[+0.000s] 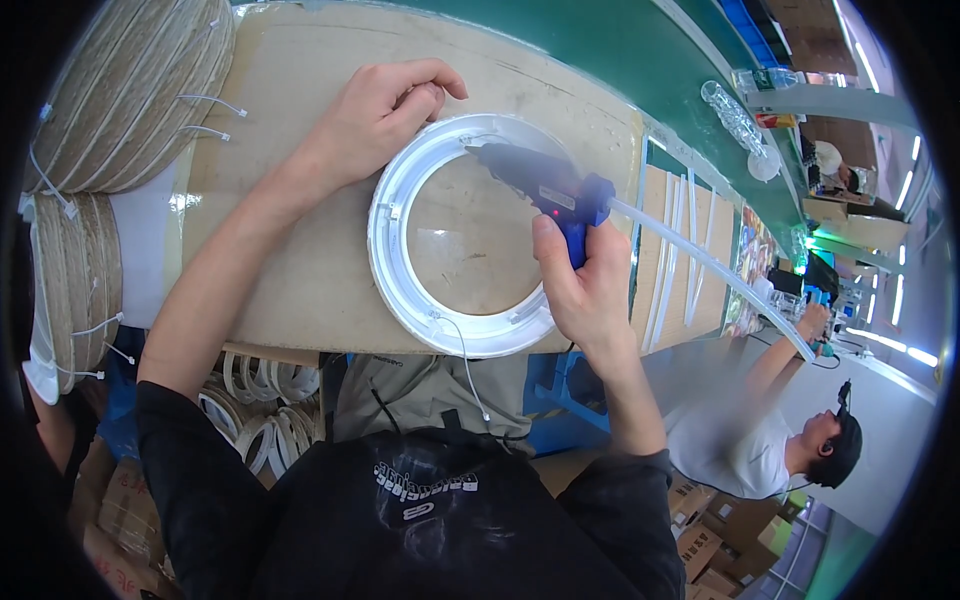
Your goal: Assembling circular plastic light fixture components using a hot glue gun to attach wires and LED strips.
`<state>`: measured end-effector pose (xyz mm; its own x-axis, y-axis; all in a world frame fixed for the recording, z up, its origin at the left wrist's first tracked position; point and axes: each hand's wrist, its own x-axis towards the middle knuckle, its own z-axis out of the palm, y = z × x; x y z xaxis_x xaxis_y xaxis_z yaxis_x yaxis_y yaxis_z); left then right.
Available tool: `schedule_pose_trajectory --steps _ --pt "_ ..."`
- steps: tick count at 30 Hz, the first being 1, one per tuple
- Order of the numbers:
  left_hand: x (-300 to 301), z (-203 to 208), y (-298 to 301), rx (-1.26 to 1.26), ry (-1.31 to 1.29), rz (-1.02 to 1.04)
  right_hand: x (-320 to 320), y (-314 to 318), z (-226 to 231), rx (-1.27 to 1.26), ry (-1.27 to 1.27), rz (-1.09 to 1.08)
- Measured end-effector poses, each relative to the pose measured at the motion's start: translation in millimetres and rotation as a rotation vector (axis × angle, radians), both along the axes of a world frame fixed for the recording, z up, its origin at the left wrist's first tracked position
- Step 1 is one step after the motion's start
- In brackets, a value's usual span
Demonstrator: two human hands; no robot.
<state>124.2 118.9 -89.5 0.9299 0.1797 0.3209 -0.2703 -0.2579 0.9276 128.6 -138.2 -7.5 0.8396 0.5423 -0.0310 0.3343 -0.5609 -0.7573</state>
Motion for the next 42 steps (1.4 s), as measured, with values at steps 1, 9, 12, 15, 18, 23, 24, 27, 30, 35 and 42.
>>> schedule_pose_trajectory --steps 1,9,12,15,18,23,24,27,30,35,42 --pt "0 0 1 0.000 0.000 0.001 0 1 0 0.003 -0.005 -0.004" --pt "-1 0 1 0.014 0.032 -0.009 -3 1 5 -0.012 0.079 0.010" --pt "0 -2 0 0.013 -0.010 0.002 -14 5 13 0.069 0.143 0.007" --pt "0 -1 1 0.027 0.026 -0.008 -28 -1 19 0.157 0.214 0.000" --pt "0 -1 0 0.026 0.005 -0.005 -30 -8 23 0.107 0.365 0.191" --pt "0 0 1 0.027 0.034 -0.015 -28 -4 12 0.054 0.313 0.234" --pt "0 0 1 0.028 0.013 -0.011 -28 -4 10 0.055 0.308 0.224" --pt "-2 1 1 0.029 0.030 -0.017 -29 -3 6 0.050 0.299 0.219" --pt "-3 2 1 0.040 0.012 -0.010 -28 -2 4 0.050 0.285 0.232" --pt "-4 3 1 0.042 0.010 -0.014 -27 -2 4 0.044 0.274 0.248" --pt "-3 1 1 0.051 0.001 -0.006 -26 -5 3 0.014 0.246 0.240"
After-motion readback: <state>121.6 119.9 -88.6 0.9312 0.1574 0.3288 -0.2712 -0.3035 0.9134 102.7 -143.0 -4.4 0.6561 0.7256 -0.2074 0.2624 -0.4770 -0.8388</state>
